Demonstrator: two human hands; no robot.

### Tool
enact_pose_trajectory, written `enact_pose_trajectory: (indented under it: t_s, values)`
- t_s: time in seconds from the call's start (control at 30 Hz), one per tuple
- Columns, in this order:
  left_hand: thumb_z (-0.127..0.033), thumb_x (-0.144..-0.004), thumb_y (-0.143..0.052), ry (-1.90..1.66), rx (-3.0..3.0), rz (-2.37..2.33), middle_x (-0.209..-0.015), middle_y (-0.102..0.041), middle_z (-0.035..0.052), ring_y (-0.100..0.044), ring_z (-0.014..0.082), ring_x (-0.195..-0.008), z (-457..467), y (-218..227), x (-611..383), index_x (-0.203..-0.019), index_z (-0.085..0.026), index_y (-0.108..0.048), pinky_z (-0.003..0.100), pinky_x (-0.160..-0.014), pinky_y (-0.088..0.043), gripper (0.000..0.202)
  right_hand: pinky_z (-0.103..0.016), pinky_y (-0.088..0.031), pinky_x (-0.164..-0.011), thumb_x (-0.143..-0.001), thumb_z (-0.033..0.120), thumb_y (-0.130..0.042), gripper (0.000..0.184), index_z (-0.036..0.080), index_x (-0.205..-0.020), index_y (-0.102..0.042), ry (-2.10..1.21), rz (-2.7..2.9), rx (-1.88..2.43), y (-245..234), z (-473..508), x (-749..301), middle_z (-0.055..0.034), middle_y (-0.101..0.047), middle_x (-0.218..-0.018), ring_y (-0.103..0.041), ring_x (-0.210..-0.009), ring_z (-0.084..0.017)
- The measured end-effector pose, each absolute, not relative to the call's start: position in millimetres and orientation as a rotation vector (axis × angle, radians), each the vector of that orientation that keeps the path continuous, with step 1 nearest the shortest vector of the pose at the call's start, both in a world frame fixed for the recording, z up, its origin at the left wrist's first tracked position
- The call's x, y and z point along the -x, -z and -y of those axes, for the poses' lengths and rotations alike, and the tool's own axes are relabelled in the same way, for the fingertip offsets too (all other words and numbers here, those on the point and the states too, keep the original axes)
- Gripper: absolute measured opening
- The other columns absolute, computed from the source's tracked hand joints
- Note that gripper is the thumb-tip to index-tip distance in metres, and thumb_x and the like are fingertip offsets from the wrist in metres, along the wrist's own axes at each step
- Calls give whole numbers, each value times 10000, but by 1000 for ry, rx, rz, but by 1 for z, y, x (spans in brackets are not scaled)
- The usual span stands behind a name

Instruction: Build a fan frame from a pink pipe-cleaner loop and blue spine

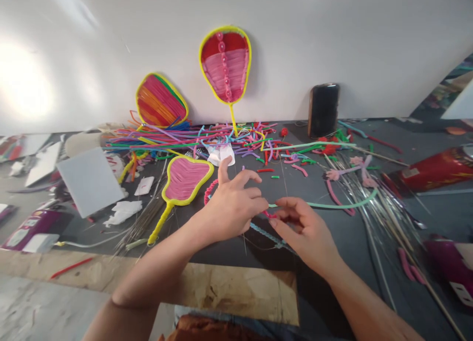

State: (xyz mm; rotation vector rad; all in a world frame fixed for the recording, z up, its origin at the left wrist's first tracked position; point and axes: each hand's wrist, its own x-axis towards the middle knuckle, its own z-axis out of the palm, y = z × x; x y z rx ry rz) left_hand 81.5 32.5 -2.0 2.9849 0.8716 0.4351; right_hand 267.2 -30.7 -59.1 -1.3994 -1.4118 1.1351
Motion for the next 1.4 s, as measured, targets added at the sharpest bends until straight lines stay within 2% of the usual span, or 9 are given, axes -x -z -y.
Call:
enact_pose_trajectory:
  t_s: [0.17,0.3,0.4,0.6,0.73,0.83,1.0,1.17,1.4]
  values:
    - [-25,-703,-484,-452,-2999,-879,-673,-660,-23,-515,240,-1104,-32,7,-83,-739,-207,-639,621,-1071,83,242,-340,-522,-736,-847,151,-578,387,228,-1225,-553,-235,1955,1218,69,35,-270,-51,-731,-862,-673,-749,-203]
    - [-25,-693,-483,-470,-2978,-888,-670,-663,-24,-523,246,-1092,-32,6,-84,-714,-195,-625,618,-1073,86,222,-355,-514,-749,-857,77,-537,551,241,-1374,-438,-75,2132,1084,71,33,-273,-46,-734,-865,-666,-733,-193]
    - [-30,-704,-486,-463,-2960,-920,-716,-681,-24,-511,247,-1113,-34,4,-82,-755,-205,-635,608,-1080,75,235,-317,-525,-731,-861,128,-554,503,226,-1346,-463,-248,2010,1138,66,33,-272,-43,-731,-856,-673,-744,-182]
    - [-30,-715,-494,-467,-2936,-960,-760,-690,-25,-497,255,-1128,-38,-1,-78,-820,-224,-647,627,-1067,88,269,-265,-499,-674,-861,357,-571,242,200,-1029,-647,-1047,1643,1384,54,32,-275,-33,-707,-814,-648,-727,-167]
    - [5,-728,-465,-377,-2963,-910,-771,-689,-25,-474,260,-1171,-38,-2,-78,-830,-239,-648,637,-1057,85,321,-245,-434,-576,-872,457,-534,307,175,-855,-653,-1537,1425,1269,52,28,-275,-27,-656,-698,-561,-617,-133]
    - [-14,-782,-459,-369,-2951,-906,-868,-703,-21,-443,254,-1231,-39,-2,-79,-885,-259,-650,617,-1073,66,327,-243,-413,-588,-823,466,-612,304,170,-751,-612,-1730,1276,1174,53,24,-272,-11,-625,-661,-510,-588,-111]
    - [-100,-873,-434,-481,-2795,-1258,-1309,-566,55,-442,236,-1262,-51,1,-69,-1251,-267,-510,568,-1111,-31,421,-232,-384,-564,-789,488,-649,330,170,-732,-584,-1756,1169,1177,61,20,-272,6,-604,-660,-470,-566,-92]
    - [-172,-893,-396,-256,-2502,-1487,-1350,-523,137,-472,257,-1253,-74,13,-54,-1321,-143,-445,448,-1044,-339,432,-234,-406,-552,-793,530,-621,362,173,-756,-581,-1692,1216,1239,70,15,-276,11,-594,-673,-485,-561,-94]
    - [-176,-850,-429,-270,-2387,-1365,-1193,-611,135,-579,245,-1104,-90,39,-54,-1245,-136,-544,360,-944,-440,414,-257,-466,-562,-844,536,-527,381,172,-811,-638,-1565,1488,1411,76,14,-288,-35,-648,-732,-552,-599,-131]
